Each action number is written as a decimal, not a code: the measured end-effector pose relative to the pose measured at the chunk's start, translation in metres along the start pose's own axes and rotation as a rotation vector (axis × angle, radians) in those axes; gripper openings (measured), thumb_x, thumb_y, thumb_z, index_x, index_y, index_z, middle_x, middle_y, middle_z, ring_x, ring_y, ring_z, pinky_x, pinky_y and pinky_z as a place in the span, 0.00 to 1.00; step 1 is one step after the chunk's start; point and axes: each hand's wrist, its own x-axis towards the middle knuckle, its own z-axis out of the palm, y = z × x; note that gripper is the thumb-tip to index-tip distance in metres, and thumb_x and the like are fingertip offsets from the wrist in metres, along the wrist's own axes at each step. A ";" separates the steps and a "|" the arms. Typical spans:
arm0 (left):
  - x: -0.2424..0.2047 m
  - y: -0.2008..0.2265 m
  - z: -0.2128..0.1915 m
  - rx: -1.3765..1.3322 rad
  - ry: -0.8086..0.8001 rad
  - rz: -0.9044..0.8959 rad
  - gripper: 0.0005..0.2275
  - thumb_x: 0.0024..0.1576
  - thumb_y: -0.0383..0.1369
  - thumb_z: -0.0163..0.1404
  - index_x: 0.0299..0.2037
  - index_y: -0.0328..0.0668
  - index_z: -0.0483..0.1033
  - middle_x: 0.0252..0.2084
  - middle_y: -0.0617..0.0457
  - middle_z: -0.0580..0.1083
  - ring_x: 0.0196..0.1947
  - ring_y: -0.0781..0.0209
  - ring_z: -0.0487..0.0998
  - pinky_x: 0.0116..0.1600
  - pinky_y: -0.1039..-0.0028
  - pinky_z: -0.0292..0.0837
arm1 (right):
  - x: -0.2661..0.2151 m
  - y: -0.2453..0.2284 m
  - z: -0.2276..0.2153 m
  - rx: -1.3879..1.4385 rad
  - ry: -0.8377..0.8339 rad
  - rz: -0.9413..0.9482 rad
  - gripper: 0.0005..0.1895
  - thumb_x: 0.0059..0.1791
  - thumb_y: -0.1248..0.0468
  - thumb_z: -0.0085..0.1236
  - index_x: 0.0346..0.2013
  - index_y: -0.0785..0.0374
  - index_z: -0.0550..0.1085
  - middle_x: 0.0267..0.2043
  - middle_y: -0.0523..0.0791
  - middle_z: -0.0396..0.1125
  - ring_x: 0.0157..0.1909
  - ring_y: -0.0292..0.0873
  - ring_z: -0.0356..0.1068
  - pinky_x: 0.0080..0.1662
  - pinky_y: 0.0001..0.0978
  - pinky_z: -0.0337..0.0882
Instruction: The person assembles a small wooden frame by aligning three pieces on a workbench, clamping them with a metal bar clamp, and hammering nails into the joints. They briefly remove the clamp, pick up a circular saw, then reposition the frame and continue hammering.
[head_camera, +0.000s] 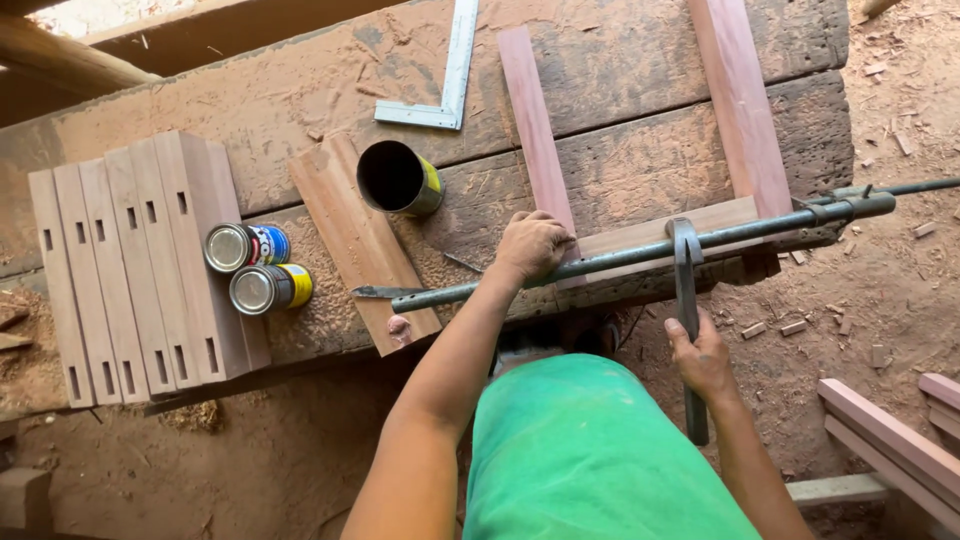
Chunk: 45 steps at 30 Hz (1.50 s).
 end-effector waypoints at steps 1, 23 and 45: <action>0.000 -0.001 0.002 0.001 0.001 -0.004 0.06 0.53 0.48 0.51 0.32 0.71 0.81 0.36 0.74 0.79 0.52 0.73 0.76 0.58 0.66 0.66 | 0.003 0.003 0.000 -0.001 -0.004 -0.002 0.18 0.55 0.52 0.57 0.56 0.55 0.74 0.27 0.53 0.71 0.33 0.56 0.74 0.40 0.52 0.73; 0.007 -0.004 0.008 0.041 -0.141 -0.018 0.07 0.54 0.51 0.49 0.34 0.80 0.81 0.38 0.79 0.79 0.55 0.75 0.72 0.60 0.66 0.64 | -0.028 -0.008 0.009 -0.078 0.125 0.037 0.20 0.50 0.52 0.64 0.53 0.56 0.76 0.34 0.54 0.75 0.41 0.55 0.75 0.46 0.50 0.73; 0.008 0.025 -0.040 -0.051 -0.260 -0.101 0.09 0.55 0.41 0.55 0.43 0.63 0.85 0.50 0.67 0.81 0.54 0.61 0.72 0.63 0.64 0.63 | -0.078 -0.080 -0.037 -0.174 -0.099 -0.652 0.14 0.51 0.64 0.51 0.48 0.69 0.65 0.19 0.42 0.63 0.10 0.37 0.60 0.11 0.31 0.68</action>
